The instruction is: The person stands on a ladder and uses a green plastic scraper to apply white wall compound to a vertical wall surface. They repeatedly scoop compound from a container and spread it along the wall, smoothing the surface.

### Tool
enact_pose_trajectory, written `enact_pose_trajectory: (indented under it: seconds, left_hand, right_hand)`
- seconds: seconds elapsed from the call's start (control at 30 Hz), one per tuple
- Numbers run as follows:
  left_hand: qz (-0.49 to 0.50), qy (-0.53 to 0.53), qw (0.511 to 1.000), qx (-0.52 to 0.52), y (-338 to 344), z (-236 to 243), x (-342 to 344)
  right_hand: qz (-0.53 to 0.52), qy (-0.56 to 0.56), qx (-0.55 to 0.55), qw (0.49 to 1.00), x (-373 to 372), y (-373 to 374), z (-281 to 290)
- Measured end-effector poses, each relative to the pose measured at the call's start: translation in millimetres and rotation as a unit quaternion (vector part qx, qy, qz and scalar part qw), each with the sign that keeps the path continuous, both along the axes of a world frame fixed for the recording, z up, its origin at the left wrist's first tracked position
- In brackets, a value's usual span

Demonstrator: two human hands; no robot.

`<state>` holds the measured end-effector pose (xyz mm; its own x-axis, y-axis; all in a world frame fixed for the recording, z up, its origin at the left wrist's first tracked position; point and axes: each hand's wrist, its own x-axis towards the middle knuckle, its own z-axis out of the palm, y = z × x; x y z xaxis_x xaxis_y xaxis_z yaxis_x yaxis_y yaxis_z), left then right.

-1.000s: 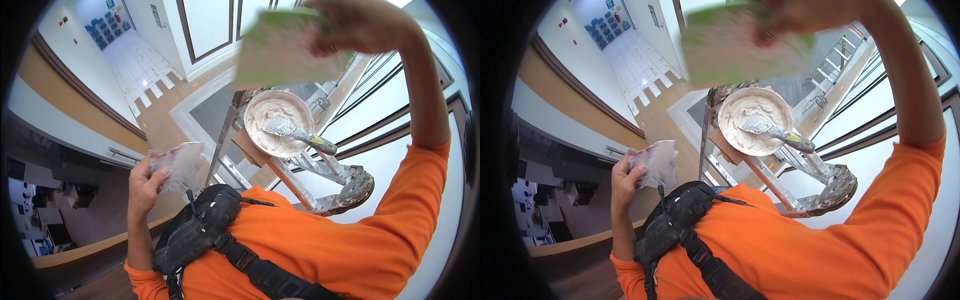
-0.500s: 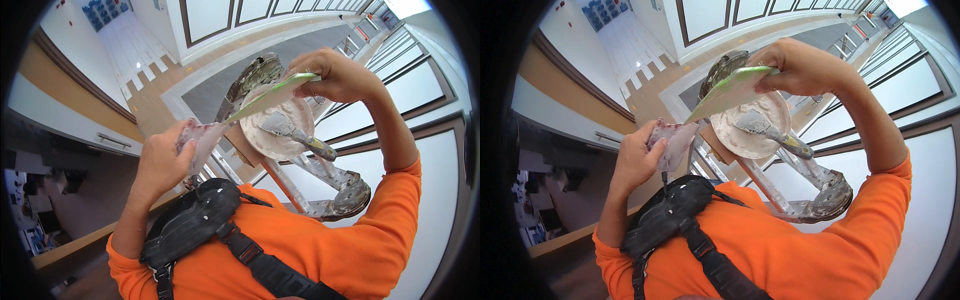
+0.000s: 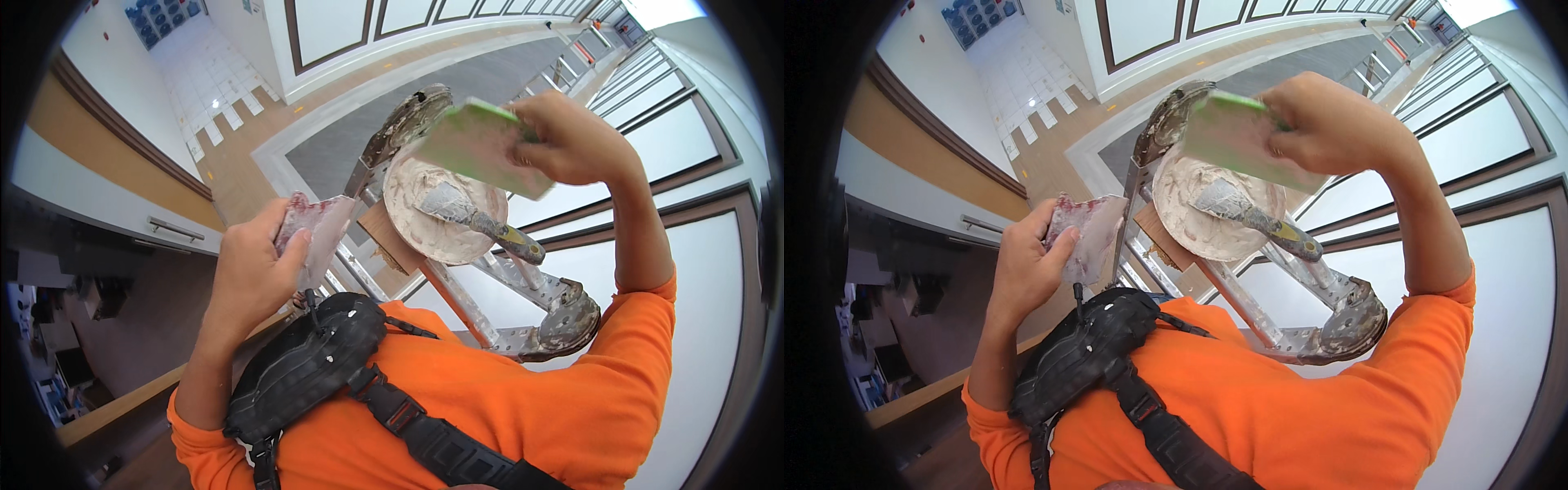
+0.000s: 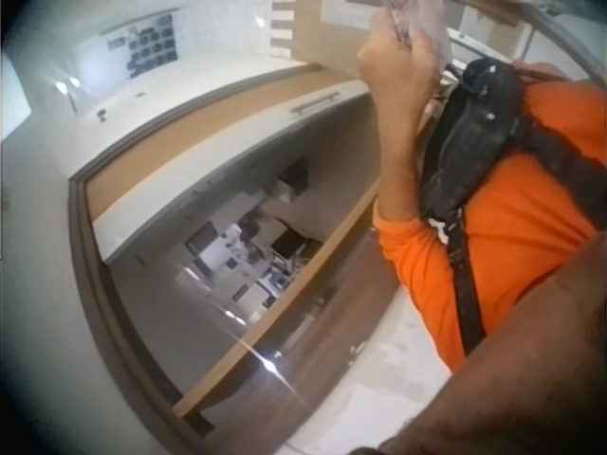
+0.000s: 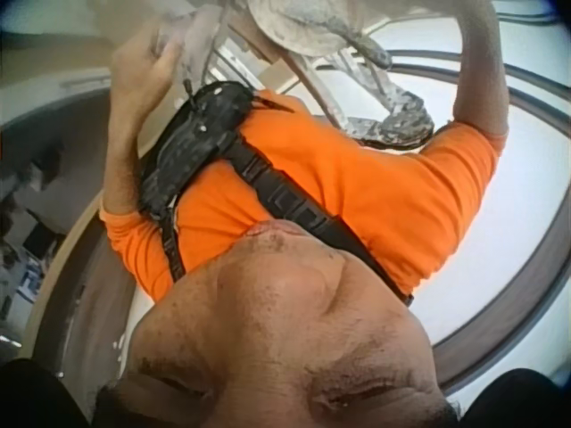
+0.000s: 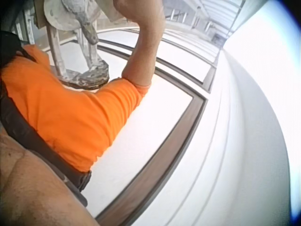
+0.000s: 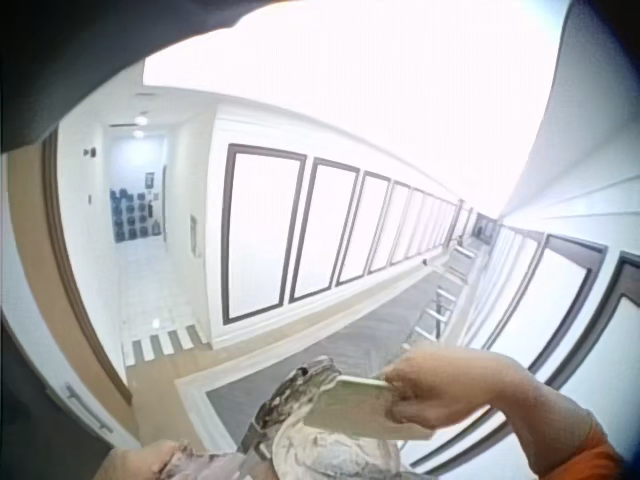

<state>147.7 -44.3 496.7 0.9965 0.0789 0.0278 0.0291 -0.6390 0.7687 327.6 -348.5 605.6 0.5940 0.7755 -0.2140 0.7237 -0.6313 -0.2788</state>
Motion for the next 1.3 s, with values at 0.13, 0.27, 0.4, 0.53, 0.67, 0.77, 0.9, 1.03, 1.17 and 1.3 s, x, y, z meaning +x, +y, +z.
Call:
enact_pose_trajectory:
  seconds: [0.13,0.27,0.4,0.53,0.67,0.77,0.9,1.03,1.17,1.3]
  left_hand:
    - [-0.055,-0.034,0.997,0.045,-19.4,3.5,4.1]
    - [-0.111,-0.086,0.985,0.099,-31.8,10.3,13.0]
    - [-0.117,-0.091,0.984,0.101,-40.5,7.5,8.5]
    - [-0.144,-0.122,0.975,0.119,-45.7,2.3,17.0]
    - [-0.145,-0.137,0.972,0.121,-47.4,3.9,14.1]
    - [-0.150,-0.156,0.968,0.128,-46.3,-1.3,12.9]
    - [-0.149,-0.126,0.972,0.132,-38.1,-2.2,10.4]
    - [-0.129,-0.114,0.976,0.136,-34.2,2.2,3.3]
    - [-0.119,-0.135,0.975,0.132,-33.3,4.3,4.5]
    - [-0.119,-0.121,0.977,0.130,-30.9,4.1,6.3]
  right_hand:
    - [0.008,-0.088,-0.137,0.987,-15.6,9.6,-1.7]
    - [-0.056,-0.094,-0.115,0.987,-8.3,9.5,-31.8]
    - [-0.007,-0.062,-0.118,0.991,-16.2,39.8,-33.3]
    - [0.007,-0.043,-0.107,0.993,-14.2,45.1,-31.2]
    - [-0.009,-0.006,-0.066,0.998,-11.0,48.1,-33.8]
    - [-0.018,0.048,-0.040,0.998,-10.3,48.3,-24.7]
    - [-0.108,0.141,-0.036,0.983,6.0,35.7,-16.0]
    - [-0.102,0.065,-0.065,0.991,18.2,32.1,-10.7]
    - [-0.061,0.046,-0.037,0.996,19.3,26.1,-18.0]
    - [0.012,-0.011,-0.082,0.997,4.5,28.5,-10.0]
